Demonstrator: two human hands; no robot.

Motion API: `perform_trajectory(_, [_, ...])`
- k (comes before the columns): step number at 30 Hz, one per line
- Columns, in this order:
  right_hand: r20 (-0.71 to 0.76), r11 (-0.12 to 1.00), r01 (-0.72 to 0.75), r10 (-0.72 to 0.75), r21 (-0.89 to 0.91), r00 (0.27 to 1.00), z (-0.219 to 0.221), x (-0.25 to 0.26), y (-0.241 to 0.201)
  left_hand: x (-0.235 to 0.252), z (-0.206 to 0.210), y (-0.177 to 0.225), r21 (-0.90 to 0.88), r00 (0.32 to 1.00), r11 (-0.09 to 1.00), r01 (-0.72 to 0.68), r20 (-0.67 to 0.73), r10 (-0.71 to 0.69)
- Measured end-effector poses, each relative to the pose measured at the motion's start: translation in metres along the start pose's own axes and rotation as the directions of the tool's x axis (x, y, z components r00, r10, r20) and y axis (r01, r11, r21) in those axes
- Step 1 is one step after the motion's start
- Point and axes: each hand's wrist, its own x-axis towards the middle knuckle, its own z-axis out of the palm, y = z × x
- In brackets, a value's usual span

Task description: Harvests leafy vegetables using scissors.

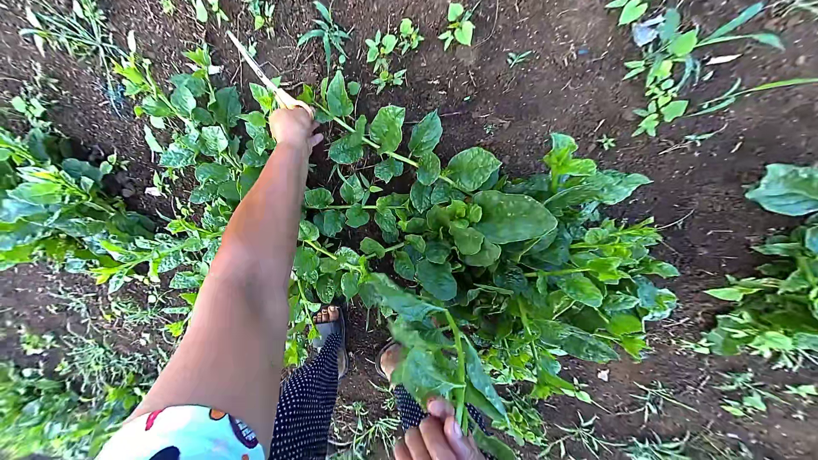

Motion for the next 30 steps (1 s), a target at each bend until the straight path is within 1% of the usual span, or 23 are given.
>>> perform_trajectory(1, [-0.034, 1.000, 0.013, -0.013, -0.010, 0.999, 0.000, 0.001, 0.001, -0.013, -0.007, 0.000, -0.093, 1.000, 0.996, -0.012, 0.022, 0.014])
perform_trajectory(3, [-0.137, 0.999, 0.043, -0.047, -0.033, 0.989, 0.006, 0.003, 0.008, -0.054, -0.029, -0.003, -0.289, 0.995, 0.957, -0.013, 0.088, 0.040])
perform_trajectory(5, [-0.185, 0.997, 0.063, -0.068, -0.033, 0.980, 0.012, 0.007, 0.015, -0.112, -0.063, -0.014, -0.387, 0.986, 0.922, -0.003, 0.150, 0.066])
perform_trajectory(8, [-0.176, 0.988, 0.107, -0.125, -0.109, 0.976, 0.018, 0.015, 0.018, -0.213, -0.118, -0.045, -0.335, 0.967, 0.941, -0.049, 0.221, 0.129])
perform_trajectory(10, [-0.236, 0.972, 0.111, -0.160, -0.209, 0.958, 0.025, 0.025, 0.016, -0.271, -0.141, -0.069, -0.269, 0.954, 0.958, -0.104, 0.244, 0.172])
perform_trajectory(11, [-0.277, 0.960, 0.087, -0.162, -0.264, 0.947, 0.028, 0.030, 0.015, -0.295, -0.149, -0.082, -0.224, 0.946, 0.965, -0.138, 0.260, 0.195])
perform_trajectory(13, [-0.346, 0.932, -0.011, -0.124, -0.363, 0.930, 0.032, 0.043, 0.013, -0.330, -0.159, -0.106, -0.144, 0.918, 0.965, -0.218, 0.306, 0.253])
perform_trajectory(15, [-0.388, 0.911, -0.113, -0.055, -0.397, 0.920, 0.032, 0.052, 0.012, -0.349, -0.161, -0.127, -0.133, 0.880, 0.948, -0.288, 0.353, 0.317])
perform_trajectory(16, [-0.402, 0.914, -0.144, -0.022, -0.379, 0.915, 0.030, 0.053, 0.011, -0.354, -0.161, -0.135, -0.134, 0.861, 0.935, -0.327, 0.366, 0.354])
perform_trajectory(18, [-0.406, 0.924, -0.172, 0.021, -0.340, 0.914, 0.025, 0.050, 0.008, -0.358, -0.161, -0.150, -0.091, 0.820, 0.897, -0.433, 0.372, 0.434])
perform_trajectory(20, [-0.399, 0.927, -0.180, 0.036, -0.329, 0.916, 0.024, 0.048, 0.003, -0.359, -0.159, -0.157, -0.005, 0.786, 0.849, -0.528, 0.377, 0.491])
perform_trajectory(22, [-0.414, 0.921, -0.210, 0.060, -0.328, 0.908, 0.028, 0.049, 0.000, -0.361, -0.156, -0.164, 0.096, 0.740, 0.769, -0.632, 0.369, 0.562])
perform_trajectory(25, [-0.422, 0.921, -0.256, 0.115, -0.293, 0.899, 0.034, 0.059, -0.002, -0.363, -0.152, -0.167, 0.214, 0.651, 0.619, -0.755, 0.359, 0.670])
perform_trajectory(28, [-0.395, 0.923, -0.281, 0.163, -0.263, 0.904, 0.038, 0.066, -0.001, -0.358, -0.151, -0.169, 0.289, 0.555, 0.478, -0.829, 0.335, 0.761])
perform_trajectory(30, [-0.386, 0.936, -0.290, 0.197, -0.199, 0.901, 0.036, 0.064, -0.002, -0.359, -0.153, -0.169, 0.288, 0.499, 0.417, -0.862, 0.343, 0.796])
